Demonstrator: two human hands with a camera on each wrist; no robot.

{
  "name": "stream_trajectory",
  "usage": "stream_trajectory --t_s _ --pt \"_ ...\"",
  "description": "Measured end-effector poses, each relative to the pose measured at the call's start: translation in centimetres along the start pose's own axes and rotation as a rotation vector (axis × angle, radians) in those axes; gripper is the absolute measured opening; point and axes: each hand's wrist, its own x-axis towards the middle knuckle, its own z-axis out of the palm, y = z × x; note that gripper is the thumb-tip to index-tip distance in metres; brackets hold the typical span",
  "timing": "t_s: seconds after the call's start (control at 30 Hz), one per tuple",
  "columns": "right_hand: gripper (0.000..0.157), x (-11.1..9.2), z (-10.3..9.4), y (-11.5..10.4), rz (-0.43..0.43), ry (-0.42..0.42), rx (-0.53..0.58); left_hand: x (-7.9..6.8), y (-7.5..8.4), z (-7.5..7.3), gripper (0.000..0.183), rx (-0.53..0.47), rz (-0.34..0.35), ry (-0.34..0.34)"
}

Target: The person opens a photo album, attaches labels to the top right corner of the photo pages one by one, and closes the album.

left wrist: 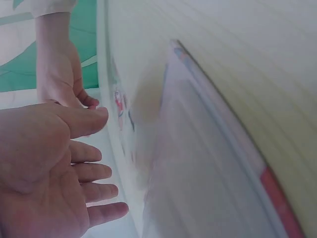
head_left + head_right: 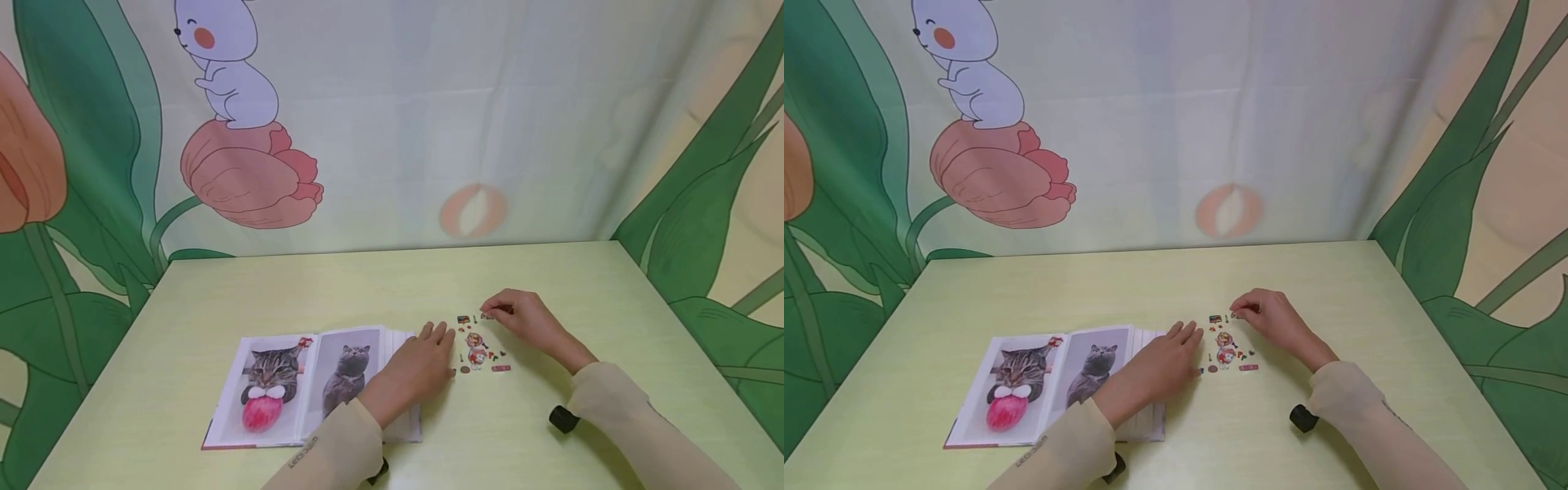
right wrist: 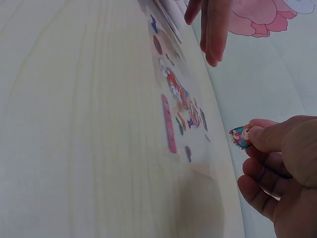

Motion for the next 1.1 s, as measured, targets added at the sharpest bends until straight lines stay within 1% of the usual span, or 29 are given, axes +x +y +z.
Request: stream_trajectory --t_s 0.13,0.33,0.47,0.57,0.7,0.87,1.1 --pt "0.011 0.2 0.0 -0.3 -0.022 0.0 0.003 -0.6 -0.6 -0.5 0.068 -0.033 -0.008 -0.003" --pt "0.011 0.5 0.1 -0.7 -0.021 -0.015 0.029 -1.8 -1.7 -1.6 0.07 -0.112 -0.011 0.006" --pt "0.011 0.7 0.1 -1.3 -0.023 -0.024 0.032 -2.7 -2.7 -2.1 0.069 -0.171 -0.01 0.033" --pt "0.011 0.8 0.1 -1.7 -0.034 -0.025 0.039 -3.4 -3.5 -2.3 0.068 -0.209 -0.006 0.065" --pt "0.012 1.0 0.1 -2.2 -0.039 -0.032 0.056 -4.5 -4.5 -2.5 0.067 -0.219 -0.009 0.099" --pt "0.012 1.5 0.2 -3.2 -0.034 -0.044 0.074 -5.8 -5.6 -2.6 0.066 -0.223 -0.033 0.132" --pt "0.015 2.0 0.6 -3.9 -0.011 -0.078 0.091 -7.4 -7.1 -2.5 0.069 -0.229 -0.058 0.153"
